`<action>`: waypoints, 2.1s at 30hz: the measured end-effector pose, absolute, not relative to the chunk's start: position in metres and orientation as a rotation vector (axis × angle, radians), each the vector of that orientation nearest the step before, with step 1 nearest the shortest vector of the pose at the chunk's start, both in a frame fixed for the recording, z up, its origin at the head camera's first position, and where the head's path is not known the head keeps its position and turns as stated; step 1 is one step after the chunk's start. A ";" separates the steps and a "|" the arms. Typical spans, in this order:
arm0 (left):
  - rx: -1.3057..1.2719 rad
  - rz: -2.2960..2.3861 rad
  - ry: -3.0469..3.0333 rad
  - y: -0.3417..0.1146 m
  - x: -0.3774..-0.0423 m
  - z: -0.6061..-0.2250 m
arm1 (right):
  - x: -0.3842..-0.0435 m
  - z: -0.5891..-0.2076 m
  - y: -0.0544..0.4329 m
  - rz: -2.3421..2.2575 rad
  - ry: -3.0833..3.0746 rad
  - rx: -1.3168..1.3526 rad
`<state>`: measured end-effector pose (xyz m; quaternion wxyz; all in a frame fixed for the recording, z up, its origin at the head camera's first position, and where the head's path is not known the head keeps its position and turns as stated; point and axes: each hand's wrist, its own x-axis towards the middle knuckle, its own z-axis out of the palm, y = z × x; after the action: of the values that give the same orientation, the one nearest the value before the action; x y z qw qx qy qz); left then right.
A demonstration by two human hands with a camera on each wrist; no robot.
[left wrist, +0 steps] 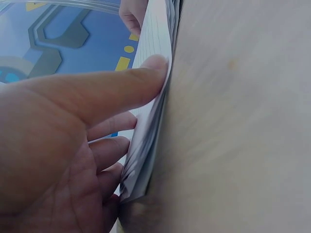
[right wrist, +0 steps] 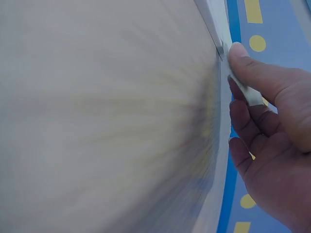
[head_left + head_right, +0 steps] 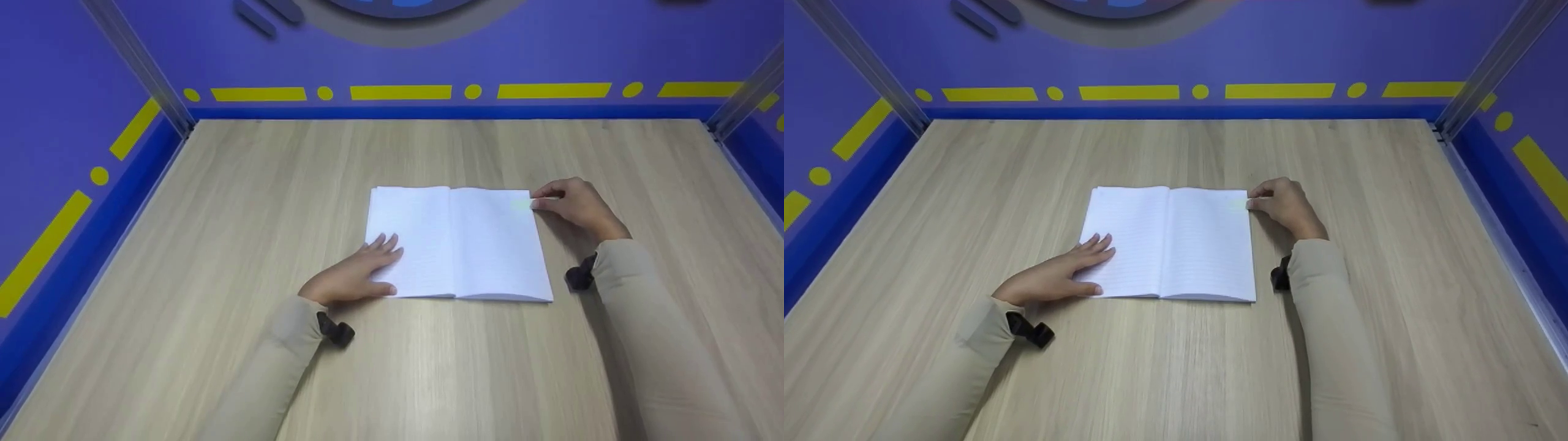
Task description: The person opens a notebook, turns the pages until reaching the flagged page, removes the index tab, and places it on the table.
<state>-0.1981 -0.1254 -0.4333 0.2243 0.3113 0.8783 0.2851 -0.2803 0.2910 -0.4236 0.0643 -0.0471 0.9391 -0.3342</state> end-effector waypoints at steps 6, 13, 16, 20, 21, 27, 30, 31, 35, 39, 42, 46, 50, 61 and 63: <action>0.838 0.787 2.417 -0.125 -0.197 -0.432 | -0.281 -0.423 0.290 -1.006 2.896 -0.179; 0.819 0.779 2.422 -0.126 -0.198 -0.433 | -0.281 -0.424 0.289 -1.004 2.902 -0.149; 0.815 0.789 2.421 -0.125 -0.199 -0.433 | -0.280 -0.425 0.290 -1.012 2.895 -0.152; 0.832 0.801 2.418 -0.125 -0.199 -0.434 | -0.280 -0.426 0.292 -1.030 2.887 -0.154; 0.840 0.804 2.418 -0.125 -0.199 -0.434 | -0.280 -0.427 0.293 -1.037 2.883 -0.150; 0.842 0.795 2.421 -0.125 -0.200 -0.435 | -0.279 -0.429 0.299 -1.093 2.866 -0.099; 0.841 0.788 2.422 -0.126 -0.198 -0.433 | -0.277 -0.428 0.302 -1.117 2.848 -0.087; 0.843 0.787 2.423 -0.126 -0.198 -0.433 | -0.276 -0.427 0.302 -1.122 2.839 -0.084; 0.837 0.786 2.428 -0.127 -0.198 -0.432 | -0.274 -0.422 0.301 -1.139 2.822 -0.091; 0.825 0.786 2.432 -0.127 -0.199 -0.433 | -0.273 -0.421 0.301 -1.145 2.803 -0.068; 0.819 0.778 2.433 -0.126 -0.200 -0.433 | -0.274 -0.421 0.303 -1.139 2.800 -0.060; 0.821 0.778 2.428 -0.126 -0.200 -0.432 | -0.273 -0.420 0.306 -1.122 2.813 -0.061; 0.825 0.780 2.424 -0.125 -0.201 -0.432 | -0.271 -0.419 0.311 -1.115 2.812 -0.032; 0.848 0.799 2.416 -0.125 -0.198 -0.433 | -0.265 -0.421 0.324 -1.088 2.818 0.002; 0.850 0.803 2.411 -0.126 -0.198 -0.433 | -0.264 -0.421 0.326 -1.084 2.823 0.001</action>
<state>-0.1980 -0.1256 -0.4335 0.2292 0.3087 0.8758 0.2917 -0.2639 0.3260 -0.4211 0.0588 0.0003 0.9320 -0.3577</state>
